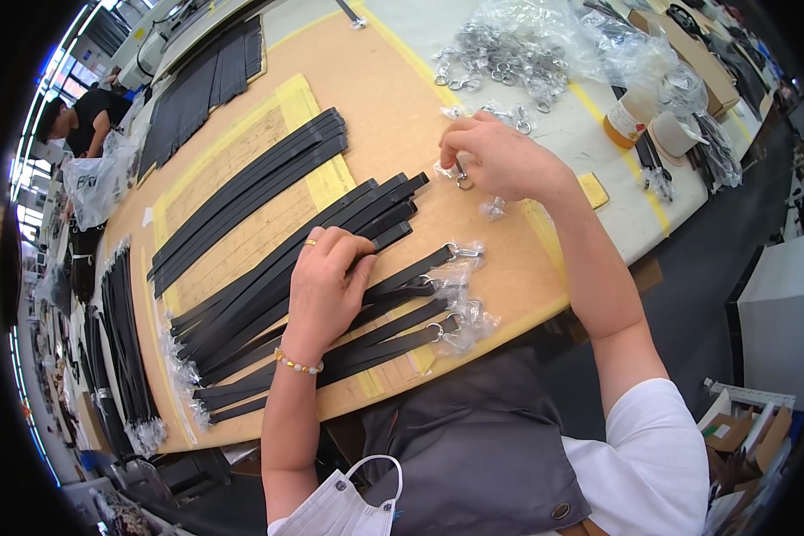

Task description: Manually attaching metal hardware components to leather straps at a workshop table.

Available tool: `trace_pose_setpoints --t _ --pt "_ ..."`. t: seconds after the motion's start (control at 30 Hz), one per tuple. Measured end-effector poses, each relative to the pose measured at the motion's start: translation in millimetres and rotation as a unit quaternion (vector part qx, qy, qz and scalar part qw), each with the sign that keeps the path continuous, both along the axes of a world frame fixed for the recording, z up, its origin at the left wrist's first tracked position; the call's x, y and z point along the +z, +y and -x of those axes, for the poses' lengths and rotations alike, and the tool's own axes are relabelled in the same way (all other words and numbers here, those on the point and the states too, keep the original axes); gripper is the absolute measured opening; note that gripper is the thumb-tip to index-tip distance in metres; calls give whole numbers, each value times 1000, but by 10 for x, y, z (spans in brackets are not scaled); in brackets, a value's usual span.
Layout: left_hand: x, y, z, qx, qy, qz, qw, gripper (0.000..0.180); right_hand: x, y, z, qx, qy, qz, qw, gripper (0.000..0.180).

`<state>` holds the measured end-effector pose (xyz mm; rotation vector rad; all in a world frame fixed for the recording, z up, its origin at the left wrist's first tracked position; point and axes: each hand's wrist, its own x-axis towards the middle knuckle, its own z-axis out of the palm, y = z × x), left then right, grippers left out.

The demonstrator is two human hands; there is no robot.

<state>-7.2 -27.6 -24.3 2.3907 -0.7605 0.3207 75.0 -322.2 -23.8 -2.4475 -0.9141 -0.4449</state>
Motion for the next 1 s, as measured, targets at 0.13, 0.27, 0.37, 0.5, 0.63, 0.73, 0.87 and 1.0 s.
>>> trace_pose_setpoints --t 0.13,0.27,0.37,0.5,0.63,0.73,0.87,1.0 --pt "-91 49 -34 33 23 -48 998 15 49 3 46 -62 229 56 970 12" --pt "-104 27 -35 50 18 -22 998 17 206 103 123 -127 352 103 922 18" --pt "-133 25 -54 43 6 -35 998 17 150 54 138 -115 278 106 948 20" --pt "-130 5 -55 28 -22 -36 999 15 222 16 114 -107 307 56 944 17" --pt "-147 10 -68 18 -79 -65 995 13 183 91 95 -14 363 -136 922 19" --pt "-111 29 -68 29 -97 -30 994 11 132 225 141 66 439 -220 869 18" --pt "68 56 11 82 54 136 986 12 83 375 177 148 494 -354 780 22" --pt "92 115 14 45 101 186 976 13 92 530 247 166 511 -418 733 22"
